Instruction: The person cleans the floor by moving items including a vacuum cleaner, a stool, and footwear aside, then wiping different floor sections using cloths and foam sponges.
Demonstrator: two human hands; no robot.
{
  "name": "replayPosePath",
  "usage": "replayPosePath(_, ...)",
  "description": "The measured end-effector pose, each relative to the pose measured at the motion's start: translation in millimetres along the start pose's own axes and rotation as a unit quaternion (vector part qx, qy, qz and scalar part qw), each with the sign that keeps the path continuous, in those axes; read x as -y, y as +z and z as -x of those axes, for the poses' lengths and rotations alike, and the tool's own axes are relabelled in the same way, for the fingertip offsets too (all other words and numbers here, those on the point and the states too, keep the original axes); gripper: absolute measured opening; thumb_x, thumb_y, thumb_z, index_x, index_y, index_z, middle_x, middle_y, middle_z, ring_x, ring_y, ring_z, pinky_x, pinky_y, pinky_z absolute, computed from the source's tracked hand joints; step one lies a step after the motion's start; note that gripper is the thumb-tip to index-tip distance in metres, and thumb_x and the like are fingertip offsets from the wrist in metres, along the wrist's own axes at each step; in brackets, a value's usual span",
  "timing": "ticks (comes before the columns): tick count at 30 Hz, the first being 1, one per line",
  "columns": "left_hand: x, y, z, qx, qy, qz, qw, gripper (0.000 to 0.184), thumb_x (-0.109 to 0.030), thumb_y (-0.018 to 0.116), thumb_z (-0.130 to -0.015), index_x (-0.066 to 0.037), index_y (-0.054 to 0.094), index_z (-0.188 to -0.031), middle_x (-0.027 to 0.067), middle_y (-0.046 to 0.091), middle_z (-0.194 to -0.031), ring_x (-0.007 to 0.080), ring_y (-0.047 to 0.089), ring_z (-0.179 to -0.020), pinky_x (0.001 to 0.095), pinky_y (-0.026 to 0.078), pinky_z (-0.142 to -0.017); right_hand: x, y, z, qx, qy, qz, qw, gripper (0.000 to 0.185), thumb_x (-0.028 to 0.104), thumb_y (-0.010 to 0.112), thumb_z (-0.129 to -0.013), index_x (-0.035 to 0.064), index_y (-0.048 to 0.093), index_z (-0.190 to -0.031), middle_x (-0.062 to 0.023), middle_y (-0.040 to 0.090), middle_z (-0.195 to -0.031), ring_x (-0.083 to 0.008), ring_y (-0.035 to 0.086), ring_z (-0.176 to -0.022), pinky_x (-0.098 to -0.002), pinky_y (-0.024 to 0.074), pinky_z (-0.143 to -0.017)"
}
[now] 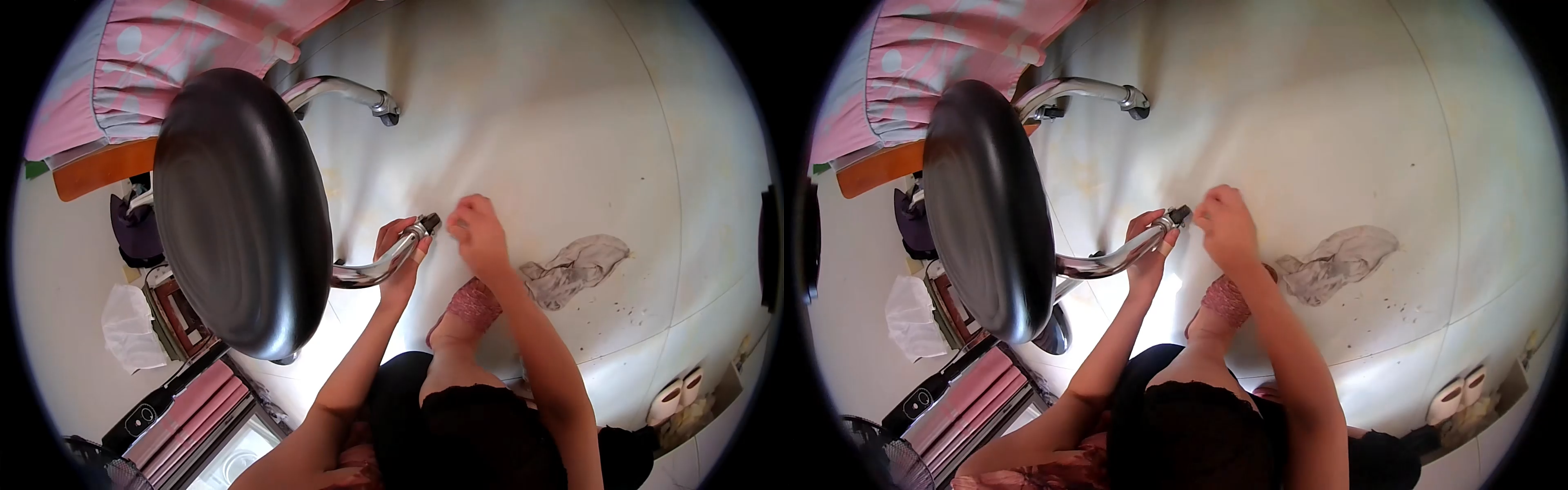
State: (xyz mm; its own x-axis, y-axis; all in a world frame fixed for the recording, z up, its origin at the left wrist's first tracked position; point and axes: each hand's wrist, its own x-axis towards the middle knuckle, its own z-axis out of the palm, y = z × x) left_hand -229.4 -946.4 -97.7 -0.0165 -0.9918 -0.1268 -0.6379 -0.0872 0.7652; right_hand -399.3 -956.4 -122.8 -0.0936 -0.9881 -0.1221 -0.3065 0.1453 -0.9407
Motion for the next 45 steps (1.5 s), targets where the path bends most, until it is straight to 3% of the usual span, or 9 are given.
replayPosePath(6,0.8,9.8,30.7,-0.038,-0.158,0.163,0.973,0.055,-0.009,0.075,-0.087,-0.002,0.049,-0.134,0.0094,0.058,-0.121,0.0185,0.064,-0.097,0.0295,0.055,-0.078,-16.1,-109.4,23.3,-0.174,0.122,-0.03,0.977,0.006,0.008,0.062,-0.092,0.0047,0.062,-0.087,-0.0053,0.06,-0.1,-0.0175,0.058,-0.09,-0.0291,0.0473,-0.077)
replayPosePath(12,-7.9,33.0,55.1,0.146,-0.201,0.197,0.948,0.016,-0.014,0.071,-0.093,0.001,0.067,-0.093,0.0026,0.066,-0.076,0.0076,0.06,-0.066,0.0242,0.049,-0.06,-72.9,-253.5,57.8,-0.345,0.248,0.007,0.905,0.016,0.018,0.063,-0.096,0.0048,0.072,-0.099,0.0017,0.063,-0.076,-0.0054,0.055,-0.066,-0.0208,0.043,-0.059)
replayPosePath(20,-134.2,120.6,21.0,0.299,0.367,0.033,0.88,0.024,-0.01,0.075,-0.078,-0.007,0.068,-0.101,0.0079,0.065,-0.103,0.0285,0.061,-0.099,0.0373,0.051,-0.081,-65.0,-321.3,110.2,-0.367,0.339,0.157,0.852,0.022,0.014,0.066,-0.091,0.009,0.075,-0.11,-0.0034,0.074,-0.103,-0.014,0.068,-0.082,-0.0294,0.0525,-0.074)
replayPosePath(23,-136.2,147.3,28.7,0.348,0.429,0.041,0.833,0.022,-0.011,0.076,-0.078,-0.008,0.069,-0.098,0.0079,0.066,-0.102,0.0283,0.062,-0.098,0.0378,0.051,-0.081,-87.5,-323.4,133.5,-0.396,0.116,0.322,0.852,0.028,0.005,0.065,-0.087,0.0122,0.074,-0.113,-0.0059,0.068,-0.122,-0.018,0.066,-0.097,-0.0326,0.0516,-0.083)
replayPosePath(26,-116.8,130.3,41.0,0.418,0.337,0.066,0.841,0.013,-0.011,0.075,-0.081,-0.007,0.069,-0.092,0.008,0.067,-0.092,0.0268,0.064,-0.088,0.0365,0.051,-0.076,-55.8,-297.4,122.9,-0.424,0.15,0.186,0.873,0.033,-0.001,0.063,-0.085,0.0134,0.074,-0.113,-0.0082,0.061,-0.131,-0.0198,0.063,-0.103,-0.0331,0.0503,-0.086)
replayPosePath(29,-86.5,86.4,48.1,0.387,0.113,0.038,0.914,0.008,-0.013,0.073,-0.086,-0.005,0.069,-0.089,0.0082,0.066,-0.084,0.0225,0.064,-0.079,0.0336,0.051,-0.071,-52.1,-259.0,119.5,-0.124,0.172,0.102,0.972,0.031,0.0,0.069,-0.082,0.0105,0.069,-0.112,-0.0091,0.064,-0.116,-0.0223,0.064,-0.095,-0.0361,0.0516,-0.082)
replayPosePath(36,1.0,21.2,48.2,0.088,-0.184,0.104,0.973,0.033,-0.023,0.075,-0.089,-0.005,0.064,-0.115,0.0072,0.065,-0.094,0.0169,0.062,-0.082,0.0311,0.05,-0.071,-20.6,-184.1,110.4,0.113,-0.05,0.355,0.927,0.045,0.001,0.077,-0.062,0.0123,0.066,-0.104,-0.0044,0.062,-0.104,-0.0275,0.056,-0.108,-0.0426,0.0395,-0.1)
replayPosePath(40,-11.7,6.6,34.5,-0.069,-0.145,0.101,0.982,0.071,-0.018,0.08,-0.085,-0.004,0.042,-0.142,0.0106,0.054,-0.126,0.0172,0.058,-0.105,0.0335,0.052,-0.081,6.3,-186.0,94.1,0.132,-0.033,0.363,0.922,0.047,-0.002,0.074,-0.06,0.0116,0.066,-0.104,-0.0052,0.058,-0.095,-0.0282,0.056,-0.1,-0.0416,0.0432,-0.093)
replayPosePath(45,-5.2,-6.0,10.1,0.003,-0.074,0.059,0.995,0.039,-0.007,0.075,-0.086,-0.005,0.062,-0.123,0.0084,0.058,-0.127,0.0196,0.06,-0.107,0.0327,0.051,-0.091,70.5,-129.3,40.2,0.059,-0.063,0.257,0.963,0.046,-0.004,0.073,-0.06,0.0095,0.067,-0.103,-0.0064,0.055,-0.091,-0.0282,0.056,-0.093,-0.0401,0.0469,-0.083)
